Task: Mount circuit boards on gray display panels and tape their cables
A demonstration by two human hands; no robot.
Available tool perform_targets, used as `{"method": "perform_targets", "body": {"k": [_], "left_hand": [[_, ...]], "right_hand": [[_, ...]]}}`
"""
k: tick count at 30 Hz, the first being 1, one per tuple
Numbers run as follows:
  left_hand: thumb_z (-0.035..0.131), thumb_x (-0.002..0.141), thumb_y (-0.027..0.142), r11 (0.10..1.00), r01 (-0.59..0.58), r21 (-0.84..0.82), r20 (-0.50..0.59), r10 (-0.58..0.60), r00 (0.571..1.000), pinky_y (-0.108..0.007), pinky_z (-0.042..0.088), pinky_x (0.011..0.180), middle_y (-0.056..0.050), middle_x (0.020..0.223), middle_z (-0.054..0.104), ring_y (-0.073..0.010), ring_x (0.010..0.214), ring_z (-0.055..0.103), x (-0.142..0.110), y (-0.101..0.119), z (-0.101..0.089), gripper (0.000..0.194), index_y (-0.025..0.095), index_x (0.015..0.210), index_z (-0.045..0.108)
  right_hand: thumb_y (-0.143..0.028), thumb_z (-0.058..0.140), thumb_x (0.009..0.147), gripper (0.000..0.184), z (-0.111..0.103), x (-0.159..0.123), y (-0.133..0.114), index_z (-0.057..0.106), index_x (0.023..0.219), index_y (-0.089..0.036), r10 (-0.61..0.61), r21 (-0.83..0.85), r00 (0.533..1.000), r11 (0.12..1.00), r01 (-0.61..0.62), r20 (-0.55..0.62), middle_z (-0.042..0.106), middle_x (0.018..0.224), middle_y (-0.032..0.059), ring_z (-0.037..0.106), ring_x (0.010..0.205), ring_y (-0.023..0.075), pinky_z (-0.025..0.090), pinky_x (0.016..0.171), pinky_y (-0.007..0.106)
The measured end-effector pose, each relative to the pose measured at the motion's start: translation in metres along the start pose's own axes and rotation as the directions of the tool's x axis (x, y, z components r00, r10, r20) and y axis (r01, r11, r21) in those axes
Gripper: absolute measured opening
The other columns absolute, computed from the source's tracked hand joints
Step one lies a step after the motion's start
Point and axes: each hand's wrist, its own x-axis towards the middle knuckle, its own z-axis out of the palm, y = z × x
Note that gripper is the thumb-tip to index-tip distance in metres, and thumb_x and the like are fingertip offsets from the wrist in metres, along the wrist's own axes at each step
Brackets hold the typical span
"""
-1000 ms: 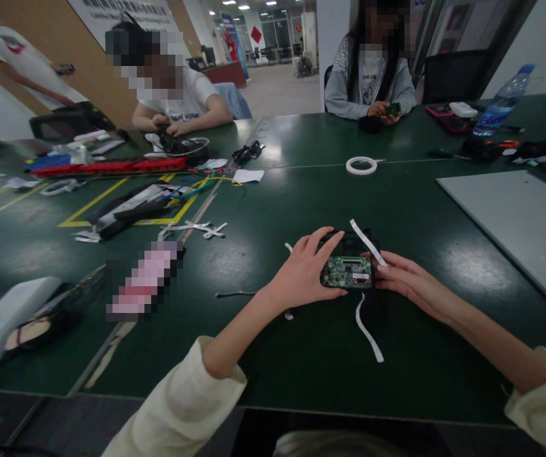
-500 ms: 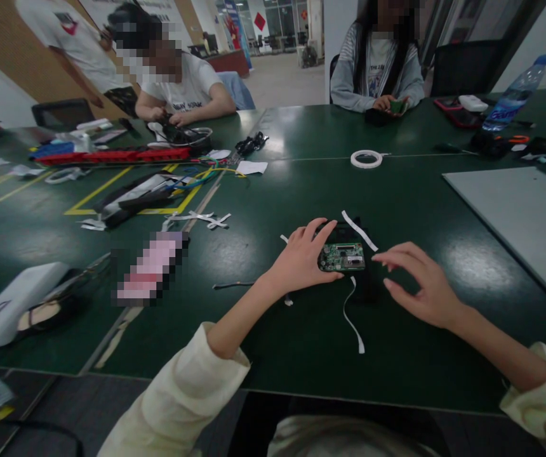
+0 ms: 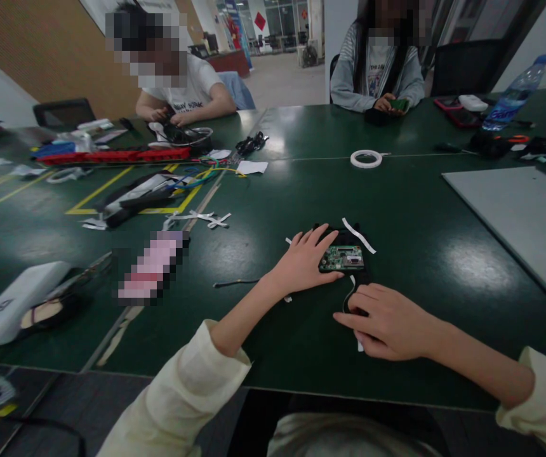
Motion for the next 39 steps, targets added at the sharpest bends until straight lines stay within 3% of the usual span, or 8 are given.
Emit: {"method": "perform_targets", "body": {"k": [7, 11, 17, 26, 29, 32, 35, 39], "left_hand": [[0.05, 0.081, 0.063, 0.999, -0.015, 0.038, 0.005, 0.015, 1.0, -0.051, 0.019, 0.113, -0.009, 0.156, 0.016, -0.0334, 0.138, 0.025, -0.001, -0.001, 0.001, 0.079, 0.023, 0.145, 0.026], [0.048, 0.081, 0.065, 0.999, -0.013, 0.05, 0.002, 0.013, 1.0, -0.053, 0.018, 0.112, -0.011, 0.156, 0.016, -0.0337, 0.138, 0.025, -0.002, 0.0, 0.002, 0.08, 0.023, 0.145, 0.025], [0.045, 0.081, 0.068, 0.998, -0.006, 0.061, 0.005, 0.006, 1.0, -0.054, 0.016, 0.112, -0.012, 0.155, 0.017, -0.0333, 0.139, 0.024, -0.004, 0.001, 0.004, 0.081, 0.022, 0.145, 0.025], [0.045, 0.082, 0.067, 0.998, 0.0, 0.065, 0.025, -0.002, 1.0, -0.056, 0.016, 0.111, -0.01, 0.156, 0.015, -0.0364, 0.138, 0.024, -0.006, 0.001, 0.003, 0.08, 0.024, 0.146, 0.023], [0.045, 0.082, 0.066, 0.998, -0.005, 0.068, 0.019, 0.004, 1.0, -0.056, 0.017, 0.11, -0.01, 0.156, 0.014, -0.0364, 0.138, 0.024, -0.006, 0.0, 0.004, 0.079, 0.024, 0.146, 0.023], [0.047, 0.082, 0.064, 0.997, -0.007, 0.073, 0.012, 0.007, 1.0, -0.057, 0.018, 0.11, -0.011, 0.156, 0.014, -0.0367, 0.138, 0.023, -0.006, 0.0, 0.006, 0.078, 0.023, 0.146, 0.024], [0.047, 0.083, 0.062, 0.998, -0.017, 0.065, 0.025, 0.016, 1.0, -0.058, 0.019, 0.109, -0.012, 0.156, 0.013, -0.0375, 0.138, 0.022, -0.007, 0.0, 0.005, 0.078, 0.023, 0.146, 0.024], [0.043, 0.083, 0.065, 0.999, -0.021, 0.046, 0.036, 0.019, 0.999, -0.061, 0.021, 0.107, -0.014, 0.155, 0.015, -0.0389, 0.138, 0.023, -0.007, 0.0, 0.004, 0.078, 0.021, 0.145, 0.025]], "right_hand": [[-0.026, 0.045, 0.091, 0.019, 0.002, -0.002, -0.003, 0.062, 0.09, -0.016, 0.053, 0.094, 0.995, 0.995, -0.044, -0.089, 0.058, 0.092, 0.0053, 0.051, 0.083, 0.015, 0.042, 0.074, 0.032], [-0.024, 0.048, 0.091, 0.015, 0.004, -0.004, 0.001, 0.06, 0.088, -0.016, 0.089, 0.185, 0.984, 0.981, -0.06, -0.154, 0.06, 0.089, 0.0033, 0.053, 0.081, 0.013, 0.043, 0.074, 0.03], [-0.024, 0.056, 0.087, 0.007, 0.004, -0.002, 0.007, 0.059, 0.086, -0.017, 0.256, 0.36, 0.943, 0.918, -0.168, -0.213, 0.059, 0.087, 0.0014, 0.054, 0.073, 0.0084, 0.044, 0.064, 0.021], [-0.026, 0.059, 0.085, 0.006, 0.005, 0.001, 0.001, 0.059, 0.087, -0.02, 0.357, 0.449, 0.933, 0.842, -0.299, -0.047, 0.058, 0.091, 0.0002, 0.056, 0.073, 0.0077, 0.048, 0.066, 0.021], [-0.028, 0.062, 0.083, 0.011, 0.008, 0.004, -0.005, 0.058, 0.088, -0.02, 0.433, 0.593, 0.901, 0.719, -0.362, 0.024, 0.059, 0.09, 0.0005, 0.058, 0.074, 0.0088, 0.051, 0.066, 0.022], [-0.029, 0.067, 0.079, 0.022, 0.006, 0.008, -0.011, 0.055, 0.095, -0.021, 0.525, 0.786, 0.847, 0.488, -0.379, 0.082, 0.061, 0.089, 0.0004, 0.062, 0.077, 0.011, 0.054, 0.069, 0.024], [-0.029, 0.069, 0.078, 0.035, -0.005, 0.014, -0.012, 0.055, 0.11, -0.023, 0.577, 0.906, 0.812, 0.291, -0.306, 0.089, 0.063, 0.096, 0.0017, 0.063, 0.082, 0.0123, 0.054, 0.073, 0.026], [-0.027, 0.067, 0.081, 0.026, -0.024, 0.026, -0.009, 0.064, 0.106, -0.024, 0.622, 0.954, 0.783, 0.233, -0.191, 0.005, 0.064, 0.091, 0.0012, 0.06, 0.075, 0.0091, 0.051, 0.067, 0.021]]}}
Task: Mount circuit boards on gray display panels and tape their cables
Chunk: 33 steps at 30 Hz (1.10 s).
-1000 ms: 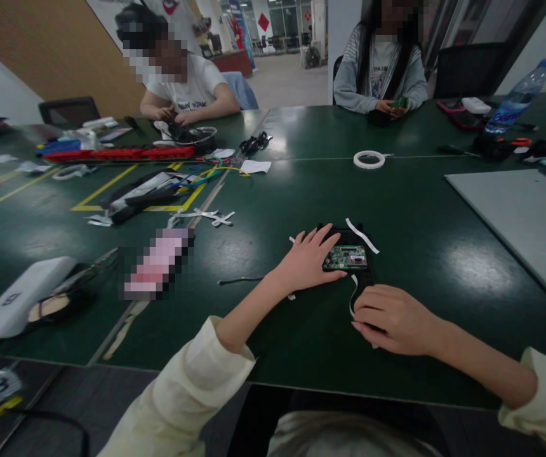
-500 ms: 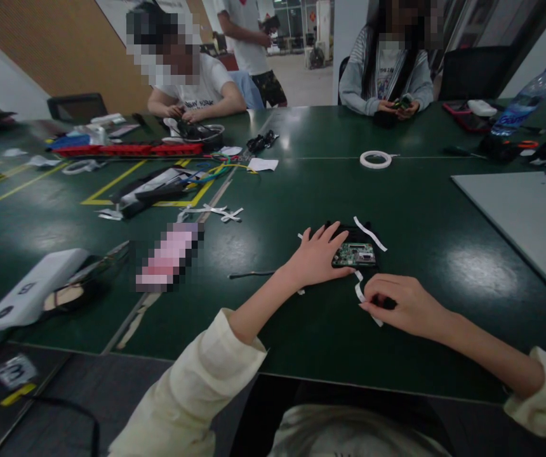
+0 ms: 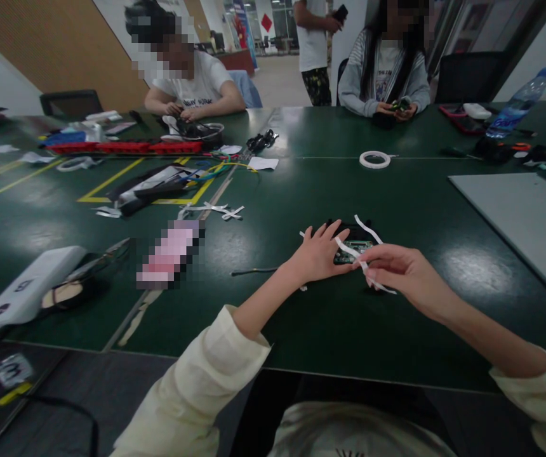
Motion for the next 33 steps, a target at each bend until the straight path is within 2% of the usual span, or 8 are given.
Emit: {"method": "perform_targets", "body": {"k": [2, 5, 8, 11, 18, 25, 29, 33], "left_hand": [[0.043, 0.083, 0.065, 1.0, 0.001, 0.006, -0.009, -0.001, 1.0, -0.061, 0.022, 0.106, -0.014, 0.155, 0.017, -0.0387, 0.138, 0.023, 0.0, 0.0, 0.0, 0.077, 0.021, 0.145, 0.026], [0.045, 0.085, 0.059, 0.999, -0.007, 0.039, 0.002, 0.007, 1.0, -0.06, 0.024, 0.106, -0.014, 0.155, 0.016, -0.0378, 0.138, 0.022, 0.001, -0.002, 0.003, 0.074, 0.021, 0.145, 0.025], [0.047, 0.087, 0.046, 0.996, -0.01, 0.094, 0.03, 0.007, 1.0, -0.059, 0.025, 0.106, -0.012, 0.156, 0.012, -0.0369, 0.139, 0.023, 0.003, -0.006, 0.008, 0.069, 0.022, 0.146, 0.021], [0.047, 0.088, 0.032, 0.988, 0.012, 0.152, 0.021, -0.015, 1.0, -0.057, 0.027, 0.106, -0.009, 0.157, 0.011, -0.0347, 0.138, 0.025, 0.006, -0.009, 0.013, 0.065, 0.025, 0.147, 0.019], [0.036, 0.093, 0.026, 0.986, 0.019, 0.165, -0.013, -0.017, 1.0, -0.056, 0.028, 0.106, -0.008, 0.156, 0.015, -0.0335, 0.138, 0.026, 0.006, -0.007, 0.014, 0.055, 0.025, 0.146, 0.023], [0.041, 0.091, 0.025, 0.993, 0.01, 0.118, 0.066, -0.017, 0.998, -0.056, 0.023, 0.108, -0.01, 0.157, 0.011, -0.0333, 0.14, 0.023, 0.004, -0.002, 0.0, 0.06, 0.024, 0.147, 0.019], [0.045, 0.089, 0.03, 0.995, -0.004, 0.098, 0.063, -0.002, 0.998, -0.059, 0.022, 0.108, -0.012, 0.157, 0.01, -0.0356, 0.14, 0.02, 0.002, -0.002, -0.002, 0.064, 0.024, 0.147, 0.017], [0.052, 0.085, 0.033, 0.996, -0.012, 0.083, 0.067, 0.006, 0.998, -0.058, 0.021, 0.108, -0.012, 0.157, 0.009, -0.0359, 0.14, 0.019, 0.001, -0.004, -0.002, 0.072, 0.024, 0.147, 0.016]], "right_hand": [[-0.026, 0.066, 0.081, 0.022, 0.005, 0.006, -0.007, 0.067, 0.103, -0.024, -0.04, 0.06, 0.999, 0.997, 0.042, -0.034, 0.063, 0.085, 0.0002, 0.057, 0.072, 0.0076, 0.049, 0.064, 0.02], [-0.027, 0.066, 0.081, 0.022, 0.02, 0.015, -0.007, 0.068, 0.103, -0.025, -0.027, 0.16, 1.0, 0.987, 0.026, 0.002, 0.064, 0.096, 0.0006, 0.056, 0.073, 0.0068, 0.049, 0.068, 0.021], [-0.029, 0.066, 0.081, 0.025, 0.036, 0.023, 0.005, 0.068, 0.105, -0.025, 0.103, 0.203, 0.99, 0.972, -0.12, 0.093, 0.063, 0.104, 0.0013, 0.057, 0.079, 0.0076, 0.049, 0.072, 0.022], [-0.028, 0.064, 0.081, 0.027, 0.044, 0.027, 0.018, 0.067, 0.108, -0.024, 0.251, 0.199, 0.96, 0.942, -0.272, 0.123, 0.063, 0.106, 0.002, 0.058, 0.083, 0.0081, 0.05, 0.075, 0.023], [-0.024, 0.059, 0.083, 0.027, 0.04, 0.03, 0.021, 0.063, 0.11, -0.018, 0.383, 0.171, 0.899, 0.892, -0.42, 0.211, 0.064, 0.105, 0.0046, 0.058, 0.078, 0.0074, 0.051, 0.076, 0.024], [-0.027, 0.058, 0.085, 0.032, 0.037, 0.029, 0.018, 0.056, 0.115, -0.018, 0.404, 0.127, 0.87, 0.883, -0.451, 0.284, 0.061, 0.113, 0.0068, 0.063, 0.083, 0.0105, 0.052, 0.073, 0.024], [-0.037, 0.058, 0.086, 0.042, 0.03, 0.027, 0.015, 0.049, 0.123, -0.022, 0.402, 0.103, 0.838, 0.879, -0.466, 0.369, 0.06, 0.117, 0.0076, 0.065, 0.09, 0.0161, 0.054, 0.075, 0.028], [-0.041, 0.059, 0.085, 0.047, 0.022, 0.024, 0.007, 0.048, 0.128, -0.025, 0.409, 0.075, 0.824, 0.879, -0.471, 0.392, 0.054, 0.127, 0.0092, 0.066, 0.092, 0.0177, 0.055, 0.079, 0.031]]}}
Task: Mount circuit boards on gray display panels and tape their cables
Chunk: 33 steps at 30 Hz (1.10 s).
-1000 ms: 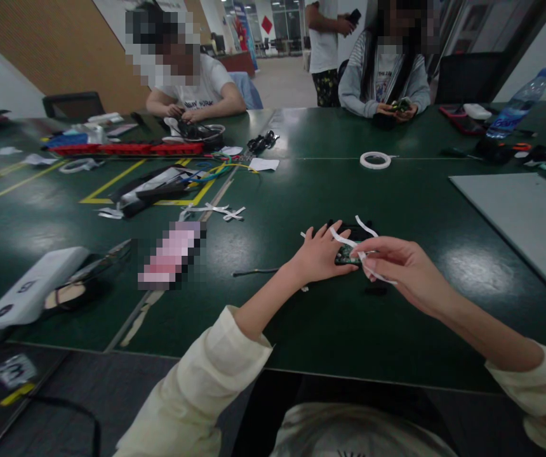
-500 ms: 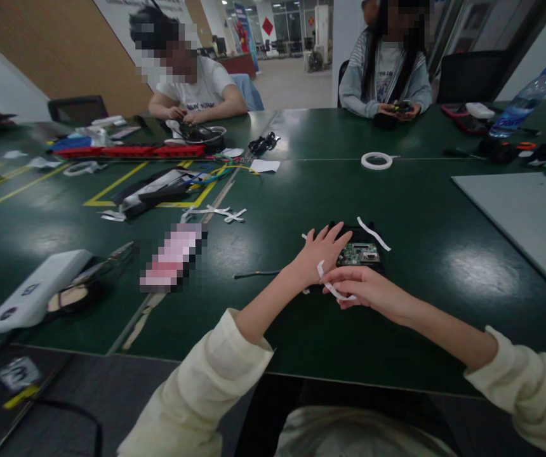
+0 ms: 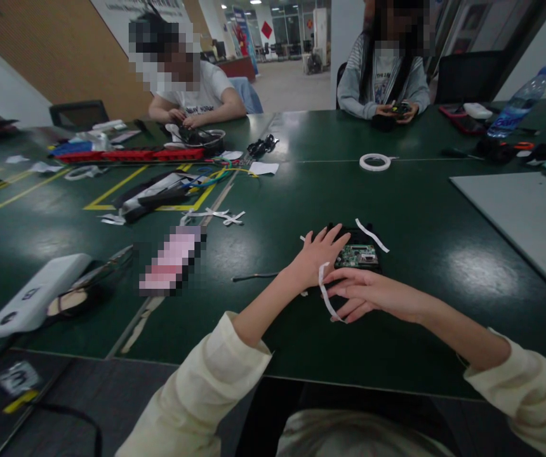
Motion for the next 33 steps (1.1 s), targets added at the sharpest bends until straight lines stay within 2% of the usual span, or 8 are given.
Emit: {"method": "perform_targets", "body": {"k": [5, 8, 11, 14, 16, 18, 23, 33], "left_hand": [[0.057, 0.081, 0.05, 1.0, -0.004, -0.019, -0.007, 0.004, 1.0, -0.059, 0.022, 0.107, -0.015, 0.156, 0.01, -0.0393, 0.139, 0.019, 0.0, 0.001, 0.001, 0.082, 0.022, 0.147, 0.017], [0.048, 0.083, 0.061, 0.999, 0.017, -0.03, -0.053, -0.018, 0.998, -0.059, 0.023, 0.107, -0.014, 0.156, 0.013, -0.0389, 0.139, 0.021, 0.001, 0.002, 0.005, 0.079, 0.022, 0.146, 0.022], [0.044, 0.082, 0.066, 0.999, 0.015, -0.041, -0.076, -0.018, 0.997, -0.059, 0.022, 0.107, -0.013, 0.156, 0.013, -0.0381, 0.139, 0.021, 0.001, 0.002, 0.006, 0.081, 0.022, 0.146, 0.023], [0.043, 0.083, 0.066, 0.999, 0.014, -0.049, -0.067, -0.018, 0.998, -0.059, 0.021, 0.108, -0.013, 0.156, 0.012, -0.0372, 0.139, 0.02, 0.001, 0.002, 0.006, 0.08, 0.023, 0.147, 0.021], [0.042, 0.083, 0.066, 0.998, 0.013, -0.054, -0.061, -0.017, 0.998, -0.059, 0.021, 0.108, -0.013, 0.156, 0.012, -0.0369, 0.14, 0.019, 0.0, 0.002, 0.005, 0.08, 0.023, 0.147, 0.021], [0.042, 0.083, 0.066, 0.998, 0.007, -0.058, -0.062, -0.011, 0.998, -0.059, 0.021, 0.108, -0.013, 0.156, 0.012, -0.0368, 0.14, 0.019, 0.0, 0.002, 0.004, 0.08, 0.023, 0.147, 0.021], [0.042, 0.083, 0.067, 0.998, 0.013, -0.057, -0.06, -0.016, 0.998, -0.059, 0.02, 0.108, -0.012, 0.156, 0.012, -0.0371, 0.14, 0.019, 0.002, 0.003, 0.005, 0.08, 0.023, 0.147, 0.021], [0.041, 0.083, 0.067, 0.999, -0.007, -0.049, -0.072, 0.004, 0.997, -0.057, 0.02, 0.109, -0.012, 0.156, 0.014, -0.0363, 0.14, 0.019, 0.002, 0.002, 0.005, 0.08, 0.023, 0.147, 0.021]], "right_hand": [[-0.041, 0.054, 0.088, 0.036, -0.012, -0.009, -0.009, 0.057, 0.12, -0.025, -0.039, -0.236, 0.998, 0.971, 0.024, -0.056, 0.053, 0.128, 0.0082, 0.067, 0.084, 0.0154, 0.053, 0.064, 0.024], [-0.04, 0.052, 0.088, 0.031, -0.035, -0.011, -0.013, 0.063, 0.111, -0.023, -0.22, -0.523, 0.947, 0.85, 0.068, -0.234, 0.062, 0.111, 0.0062, 0.066, 0.077, 0.0141, 0.05, 0.06, 0.024], [-0.037, 0.052, 0.087, 0.027, -0.071, -0.011, -0.014, 0.066, 0.104, -0.022, -0.45, -0.705, 0.796, 0.708, 0.041, -0.405, 0.066, 0.099, 0.0039, 0.063, 0.08, 0.0149, 0.049, 0.071, 0.029], [-0.033, 0.052, 0.085, 0.024, -0.106, -0.01, -0.008, 0.067, 0.099, -0.021, -0.609, -0.791, 0.599, 0.608, -0.068, -0.52, 0.065, 0.098, 0.0039, 0.061, 0.084, 0.0162, 0.047, 0.078, 0.032], [-0.034, 0.053, 0.083, 0.026, -0.121, -0.008, -0.002, 0.066, 0.1, -0.02, -0.645, -0.804, 0.529, 0.58, -0.131, -0.552, 0.064, 0.099, 0.005, 0.059, 0.085, 0.0169, 0.046, 0.079, 0.033], [-0.037, 0.054, 0.082, 0.029, -0.128, -0.005, 0.004, 0.065, 0.103, -0.019, -0.632, -0.797, 0.533, 0.587, -0.144, -0.562, 0.064, 0.1, 0.0054, 0.059, 0.086, 0.0172, 0.046, 0.08, 0.034], [-0.042, 0.054, 0.083, 0.032, -0.122, 0.004, 0.01, 0.063, 0.104, -0.019, -0.558, -0.774, 0.628, 0.623, -0.115, -0.542, 0.066, 0.089, 0.0048, 0.061, 0.08, 0.0167, 0.047, 0.074, 0.032], [-0.043, 0.058, 0.08, 0.032, -0.118, 0.004, 0.009, 0.063, 0.101, -0.021, -0.509, -0.766, 0.669, 0.626, -0.145, -0.542, 0.065, 0.078, 0.0023, 0.061, 0.069, 0.0157, 0.046, 0.064, 0.03]]}}
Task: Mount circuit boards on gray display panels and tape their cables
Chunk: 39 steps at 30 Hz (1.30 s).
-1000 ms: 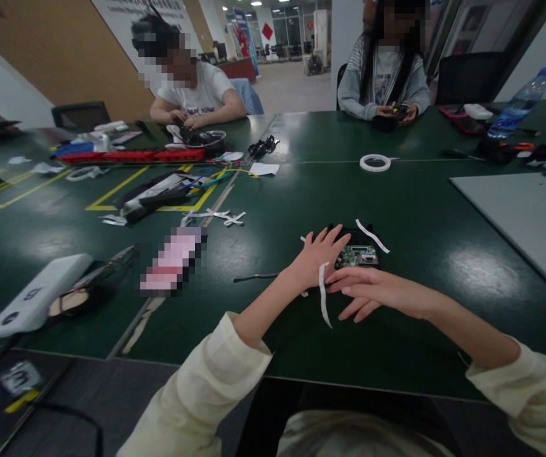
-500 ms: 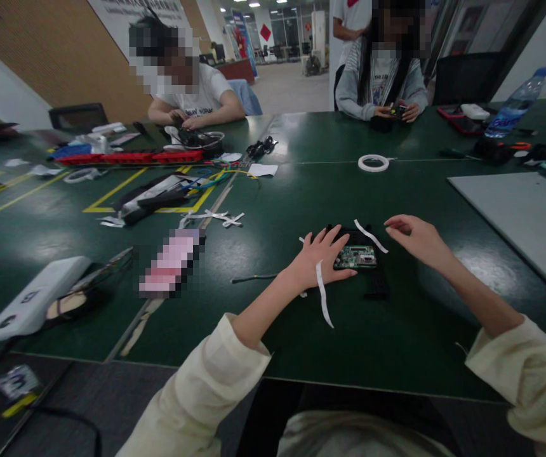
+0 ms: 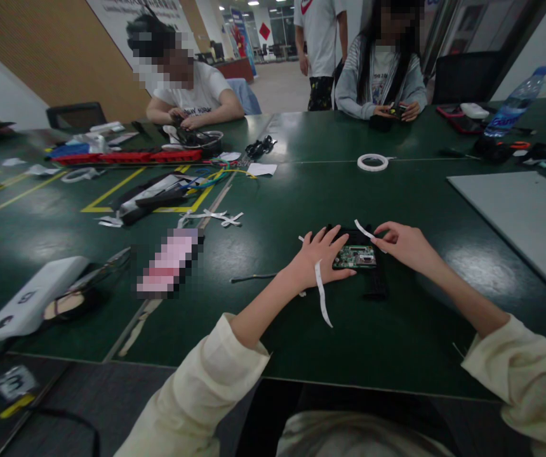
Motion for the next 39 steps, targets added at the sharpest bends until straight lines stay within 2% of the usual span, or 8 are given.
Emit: {"method": "perform_targets", "body": {"k": [4, 8, 14, 20, 25, 28, 32, 39], "left_hand": [[0.043, 0.083, 0.067, 1.0, 0.01, 0.009, -0.003, -0.01, 1.0, -0.057, 0.021, 0.108, -0.012, 0.156, 0.015, -0.0363, 0.14, 0.019, 0.0, 0.001, 0.0, 0.08, 0.022, 0.146, 0.023], [0.042, 0.083, 0.067, 1.0, 0.004, 0.018, -0.003, -0.004, 1.0, -0.057, 0.021, 0.108, -0.012, 0.155, 0.016, -0.0363, 0.14, 0.02, 0.0, 0.001, 0.001, 0.08, 0.022, 0.146, 0.023], [0.04, 0.082, 0.069, 1.0, 0.017, 0.013, -0.001, -0.017, 1.0, -0.057, 0.021, 0.108, -0.012, 0.155, 0.018, -0.037, 0.14, 0.02, 0.002, 0.0, 0.003, 0.081, 0.022, 0.146, 0.023], [0.042, 0.082, 0.068, 1.0, 0.0, 0.008, -0.04, 0.0, 0.999, -0.058, 0.023, 0.106, -0.013, 0.154, 0.02, -0.0373, 0.139, 0.022, 0.002, -0.002, 0.008, 0.081, 0.022, 0.146, 0.024], [0.05, 0.08, 0.06, 0.999, -0.016, 0.048, -0.005, 0.017, 1.0, -0.056, 0.023, 0.107, -0.012, 0.154, 0.02, -0.0365, 0.139, 0.021, 0.001, -0.006, 0.011, 0.079, 0.022, 0.145, 0.026], [0.052, 0.08, 0.057, 0.997, -0.027, 0.075, 0.033, 0.025, 0.999, -0.057, 0.023, 0.106, -0.012, 0.155, 0.017, -0.0375, 0.14, 0.018, 0.001, -0.007, 0.01, 0.081, 0.021, 0.146, 0.023], [0.045, 0.084, 0.054, 0.996, -0.028, 0.082, 0.02, 0.026, 0.999, -0.056, 0.024, 0.105, -0.013, 0.155, 0.019, -0.0378, 0.139, 0.019, 0.0, -0.007, 0.01, 0.073, 0.019, 0.145, 0.025], [0.048, 0.084, 0.048, 0.995, -0.044, 0.091, -0.005, 0.045, 0.999, -0.057, 0.026, 0.104, -0.014, 0.154, 0.019, -0.0379, 0.139, 0.02, 0.0, -0.009, 0.013, 0.072, 0.019, 0.146, 0.023]], "right_hand": [[-0.038, 0.059, 0.079, 0.029, 0.0, -0.003, -0.004, 0.063, 0.102, -0.02, 0.014, 0.041, 1.0, 0.999, -0.014, -0.005, 0.065, 0.075, 0.0015, 0.06, 0.066, 0.0147, 0.045, 0.063, 0.029], [-0.037, 0.06, 0.078, 0.035, 0.002, -0.006, -0.012, 0.06, 0.107, -0.018, 0.058, 0.302, 0.998, 0.952, -0.057, 0.006, 0.062, 0.078, 0.0022, 0.059, 0.066, 0.0128, 0.047, 0.06, 0.026], [-0.038, 0.065, 0.077, 0.033, 0.002, -0.01, -0.028, 0.063, 0.104, -0.021, 0.06, 0.716, 0.997, 0.695, -0.071, 0.04, 0.058, 0.079, -0.0006, 0.055, 0.07, 0.0089, 0.048, 0.065, 0.023], [-0.04, 0.064, 0.08, 0.028, 0.017, -0.023, -0.062, 0.064, 0.104, -0.026, -0.031, 0.856, 1.0, 0.517, 0.015, 0.001, 0.058, 0.084, -0.0006, 0.055, 0.076, 0.009, 0.048, 0.068, 0.023], [-0.041, 0.058, 0.084, 0.032, 0.042, -0.035, -0.082, 0.063, 0.11, -0.022, -0.187, 0.728, 0.946, 0.683, -0.069, 0.265, 0.06, 0.085, 0.0016, 0.056, 0.074, 0.0103, 0.046, 0.059, 0.022], [-0.038, 0.056, 0.086, 0.031, 0.046, -0.037, -0.086, 0.063, 0.109, -0.018, -0.17, 0.611, 0.905, 0.783, -0.117, 0.39, 0.06, 0.082, 0.0022, 0.055, 0.067, 0.009, 0.039, 0.05, 0.019], [-0.034, 0.051, 0.088, 0.025, 0.047, -0.035, -0.085, 0.06, 0.105, -0.017, -0.087, 0.559, 0.888, 0.803, -0.205, 0.451, 0.055, 0.069, -0.0013, 0.05, 0.053, 0.0059, 0.032, 0.043, 0.017], [-0.037, 0.052, 0.088, 0.029, 0.048, -0.036, -0.081, 0.057, 0.11, -0.018, -0.181, 0.571, 0.861, 0.808, -0.146, 0.475, 0.046, 0.056, -0.0062, 0.039, 0.043, 0.0047, 0.027, 0.04, 0.017]]}}
